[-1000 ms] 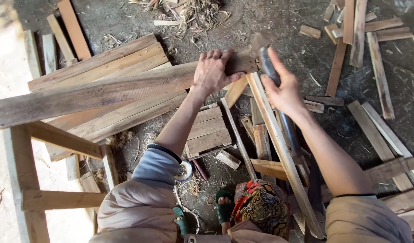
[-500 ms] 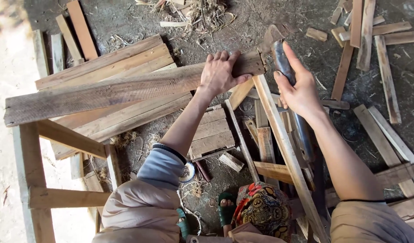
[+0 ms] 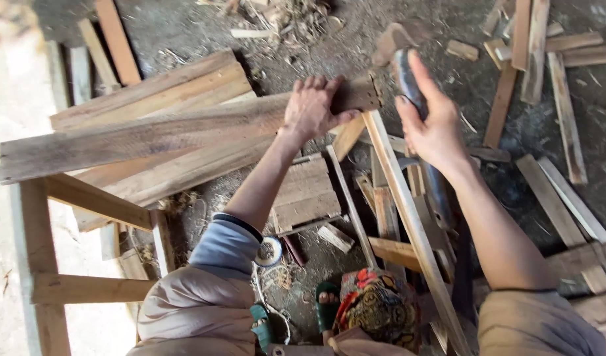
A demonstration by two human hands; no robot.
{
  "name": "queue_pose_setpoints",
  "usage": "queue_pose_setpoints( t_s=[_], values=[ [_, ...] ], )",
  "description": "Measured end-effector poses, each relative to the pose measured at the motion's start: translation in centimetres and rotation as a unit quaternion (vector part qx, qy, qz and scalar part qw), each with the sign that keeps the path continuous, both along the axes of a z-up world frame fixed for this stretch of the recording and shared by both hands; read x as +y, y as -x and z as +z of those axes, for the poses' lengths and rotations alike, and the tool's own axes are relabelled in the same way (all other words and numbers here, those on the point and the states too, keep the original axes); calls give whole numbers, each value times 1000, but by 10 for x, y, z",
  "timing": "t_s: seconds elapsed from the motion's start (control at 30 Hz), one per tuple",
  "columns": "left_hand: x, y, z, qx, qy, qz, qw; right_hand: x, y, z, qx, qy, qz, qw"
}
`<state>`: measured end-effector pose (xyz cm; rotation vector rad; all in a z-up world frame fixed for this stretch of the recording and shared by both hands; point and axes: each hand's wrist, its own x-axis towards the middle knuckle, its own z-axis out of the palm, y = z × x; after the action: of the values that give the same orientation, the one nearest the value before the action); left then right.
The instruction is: Assembling a wooden frame by hammering nails into joints and using pliers to trim or adjust fasteners.
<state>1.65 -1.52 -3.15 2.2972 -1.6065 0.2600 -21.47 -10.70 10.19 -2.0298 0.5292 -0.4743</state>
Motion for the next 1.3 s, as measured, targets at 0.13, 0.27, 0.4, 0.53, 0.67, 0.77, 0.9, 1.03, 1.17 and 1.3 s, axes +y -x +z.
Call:
queue_pose_setpoints(
  t_s=[0.13, 0.27, 0.4, 0.53, 0.67, 0.77, 0.9, 1.03, 1.17, 1.3],
  values=[
    [-1, 5, 1, -3, -18, 6, 1000, 1, 10, -17, -94, 92, 41, 990],
    [-5, 0, -1, -5, -3, 3, 1000, -13, -10, -45, 79, 156, 17, 984],
    [-1, 8, 5, 8, -25, 8, 1000, 6, -2, 10, 106, 7, -29, 994],
    [0, 4, 1, -2, -19, 2, 1000, 1, 6, 4, -116, 121, 56, 984],
    [3, 8, 8, 2, -30, 7, 1000, 2, 5, -14, -91, 138, 77, 983],
    [12, 9, 26, 71, -33, -6, 997, 25, 8, -7, -4, 123, 18, 992],
    [7, 6, 16, 74, -38, -8, 996, 16, 21, -34, 32, 185, 38, 981],
    [1, -4, 0, 34, -67, -9, 997, -14, 16, -46, 121, 372, 89, 916],
    [-9, -12, -18, 30, -84, -7, 996, -16, 2, -18, 161, 499, 129, 842],
    [1, -6, 1, 69, -62, -4, 996, -20, 12, -28, 122, 519, 135, 835]
  ],
)
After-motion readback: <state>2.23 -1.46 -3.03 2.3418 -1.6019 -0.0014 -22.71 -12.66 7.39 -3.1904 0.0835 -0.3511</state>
